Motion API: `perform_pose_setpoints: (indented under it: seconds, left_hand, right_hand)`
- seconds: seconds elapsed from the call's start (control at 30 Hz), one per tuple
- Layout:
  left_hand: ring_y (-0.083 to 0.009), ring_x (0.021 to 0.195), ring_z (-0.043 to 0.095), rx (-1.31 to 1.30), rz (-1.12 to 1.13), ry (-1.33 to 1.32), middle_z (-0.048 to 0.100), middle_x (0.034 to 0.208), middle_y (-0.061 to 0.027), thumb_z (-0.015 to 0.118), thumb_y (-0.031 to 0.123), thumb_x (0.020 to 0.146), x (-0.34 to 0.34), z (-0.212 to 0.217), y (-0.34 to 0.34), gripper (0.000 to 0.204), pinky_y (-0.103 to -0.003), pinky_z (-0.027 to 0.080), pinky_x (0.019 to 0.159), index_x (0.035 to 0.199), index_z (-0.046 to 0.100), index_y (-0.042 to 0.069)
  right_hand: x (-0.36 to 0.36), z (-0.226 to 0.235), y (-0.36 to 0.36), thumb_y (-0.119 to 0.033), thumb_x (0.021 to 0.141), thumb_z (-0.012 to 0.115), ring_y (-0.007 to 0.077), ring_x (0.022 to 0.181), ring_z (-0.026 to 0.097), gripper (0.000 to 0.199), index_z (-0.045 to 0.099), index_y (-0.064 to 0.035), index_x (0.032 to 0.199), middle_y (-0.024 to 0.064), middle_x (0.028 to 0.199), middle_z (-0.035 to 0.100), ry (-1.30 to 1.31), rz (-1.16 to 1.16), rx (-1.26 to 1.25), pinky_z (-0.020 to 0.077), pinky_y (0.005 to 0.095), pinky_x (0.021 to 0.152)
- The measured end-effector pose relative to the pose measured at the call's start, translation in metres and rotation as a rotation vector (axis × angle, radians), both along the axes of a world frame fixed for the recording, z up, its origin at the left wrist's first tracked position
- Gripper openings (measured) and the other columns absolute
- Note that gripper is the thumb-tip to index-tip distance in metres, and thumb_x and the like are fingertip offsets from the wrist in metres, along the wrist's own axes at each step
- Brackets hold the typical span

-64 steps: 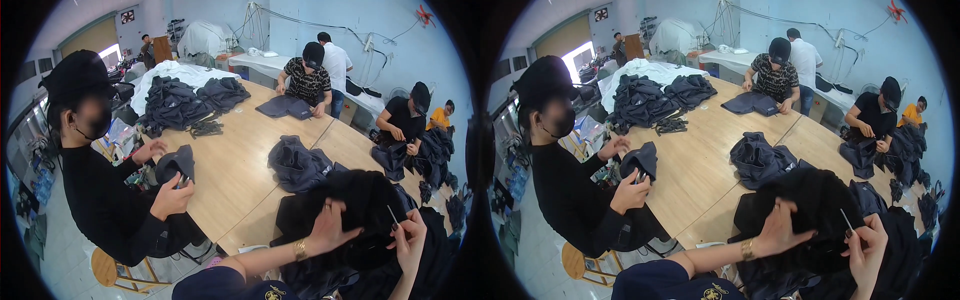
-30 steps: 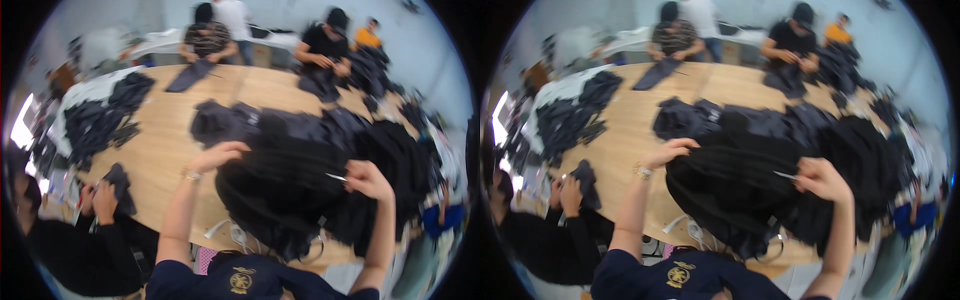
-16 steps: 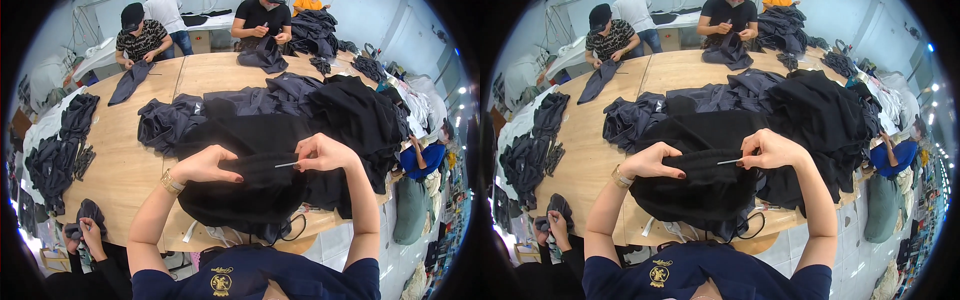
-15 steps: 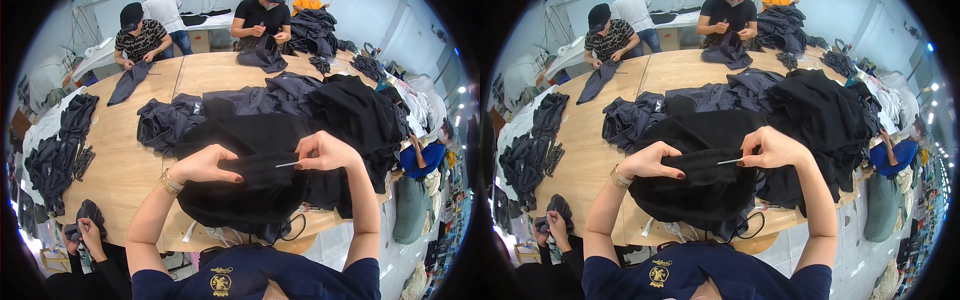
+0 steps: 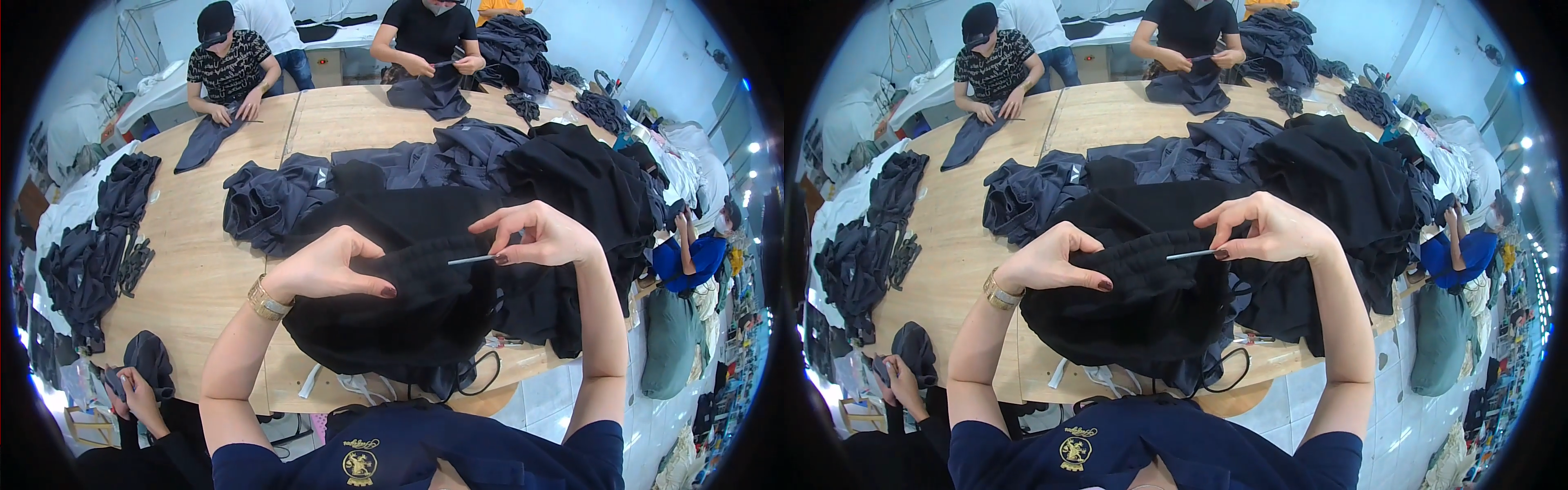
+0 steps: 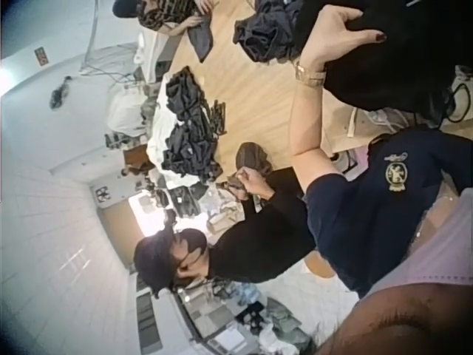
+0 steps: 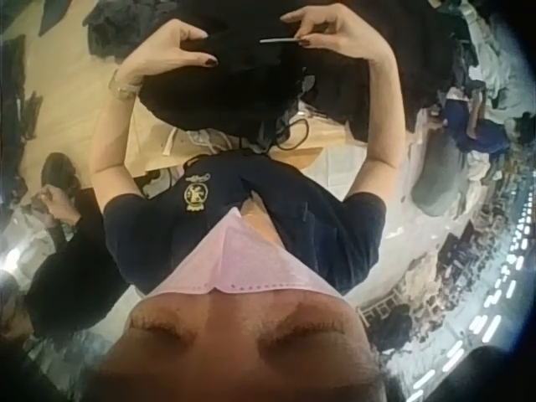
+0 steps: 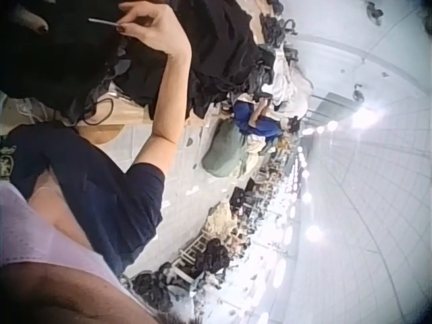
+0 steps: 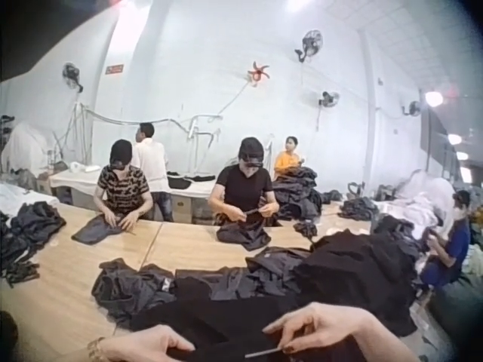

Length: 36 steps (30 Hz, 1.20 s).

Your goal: Checking and sorting finished garments or garment components on a large industrial table.

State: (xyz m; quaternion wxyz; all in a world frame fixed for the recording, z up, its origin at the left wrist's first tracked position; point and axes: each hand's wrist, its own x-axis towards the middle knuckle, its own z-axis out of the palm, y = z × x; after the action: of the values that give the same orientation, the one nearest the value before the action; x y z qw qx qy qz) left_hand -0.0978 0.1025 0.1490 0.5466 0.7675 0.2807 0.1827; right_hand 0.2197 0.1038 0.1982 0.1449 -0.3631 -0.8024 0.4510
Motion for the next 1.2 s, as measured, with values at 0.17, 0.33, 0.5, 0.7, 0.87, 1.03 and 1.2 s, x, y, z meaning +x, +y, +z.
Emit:
perform_pose_setpoints:
  seconds: [0.17, 0.33, 0.5, 0.7, 0.87, 1.03, 1.2]
  left_hand:
    - [-0.0050, 0.075, 0.057, -0.003, -0.019, 0.033, 0.070, 0.082, -0.0067, 0.074, 0.016, 0.078, 0.000, 0.006, 0.001, 0.029, -0.022, 0.048, 0.072, 0.096, 0.068, -0.006]
    - [-0.0051, 0.071, 0.057, 0.037, -0.025, 0.060, 0.070, 0.080, -0.0064, 0.074, 0.017, 0.078, 0.008, 0.008, 0.000, 0.028, -0.022, 0.047, 0.069, 0.095, 0.068, -0.005]
    - [-0.0060, 0.062, 0.052, 0.131, -0.117, 0.098, 0.067, 0.069, -0.0109, 0.074, 0.020, 0.078, 0.020, 0.022, -0.005, 0.026, -0.025, 0.045, 0.061, 0.089, 0.069, -0.003]
    - [-0.0115, 0.056, 0.053, 0.217, -0.054, 0.149, 0.066, 0.068, -0.0109, 0.075, 0.024, 0.077, 0.023, 0.025, -0.009, 0.029, -0.026, 0.044, 0.058, 0.086, 0.069, -0.002]
    - [-0.0083, 0.060, 0.053, 0.233, -0.011, 0.118, 0.066, 0.069, -0.0099, 0.077, 0.025, 0.076, 0.016, 0.015, -0.006, 0.031, -0.024, 0.044, 0.058, 0.086, 0.068, -0.003]
    - [-0.0050, 0.063, 0.055, 0.132, -0.063, 0.128, 0.069, 0.074, -0.0089, 0.079, 0.026, 0.075, 0.001, 0.012, -0.001, 0.037, -0.022, 0.045, 0.059, 0.087, 0.067, -0.006]
    - [-0.0048, 0.064, 0.057, 0.199, -0.055, 0.157, 0.070, 0.076, -0.0087, 0.079, 0.025, 0.075, 0.007, 0.008, -0.001, 0.035, -0.021, 0.046, 0.060, 0.089, 0.069, -0.005]
  right_hand:
    - [0.007, -0.009, 0.005, -0.003, 0.078, 0.067, 0.0125, 0.085, 0.065, 0.004, 0.070, -0.0016, 0.081, 0.0159, 0.117, 0.062, 0.130, 0.088, -0.086, 0.0528, 0.0209, 0.060]
    - [-0.015, -0.001, -0.009, -0.003, 0.078, 0.065, 0.0144, 0.086, 0.065, 0.004, 0.068, 0.0000, 0.080, 0.0155, 0.110, 0.065, 0.036, 0.058, -0.025, 0.0527, 0.0210, 0.059]
    - [-0.036, 0.003, -0.013, -0.013, 0.077, 0.073, 0.0174, 0.091, 0.064, 0.026, 0.055, 0.0003, 0.089, 0.0124, 0.094, 0.067, 0.011, 0.023, -0.074, 0.0516, 0.0239, 0.055]
    - [-0.051, 0.021, -0.024, -0.020, 0.073, 0.078, 0.0191, 0.087, 0.064, 0.040, 0.053, -0.0008, 0.098, 0.0110, 0.089, 0.066, -0.060, -0.011, 0.096, 0.0501, 0.0294, 0.064]
    - [-0.039, 0.009, -0.012, -0.012, 0.074, 0.074, 0.0125, 0.070, 0.058, 0.021, 0.058, 0.0006, 0.081, 0.0067, 0.075, 0.063, -0.042, 0.027, 0.091, 0.0460, 0.0262, 0.065]
    - [-0.012, 0.009, -0.008, -0.017, 0.075, 0.078, 0.0068, 0.060, 0.048, 0.029, 0.054, -0.0011, 0.070, 0.0008, 0.062, 0.054, -0.079, -0.012, 0.098, 0.0375, 0.0235, 0.055]
    - [-0.012, 0.005, -0.006, -0.019, 0.074, 0.079, 0.0069, 0.058, 0.044, 0.032, 0.053, -0.0017, 0.068, 0.0001, 0.060, 0.050, -0.098, 0.016, 0.107, 0.0345, 0.0249, 0.052]
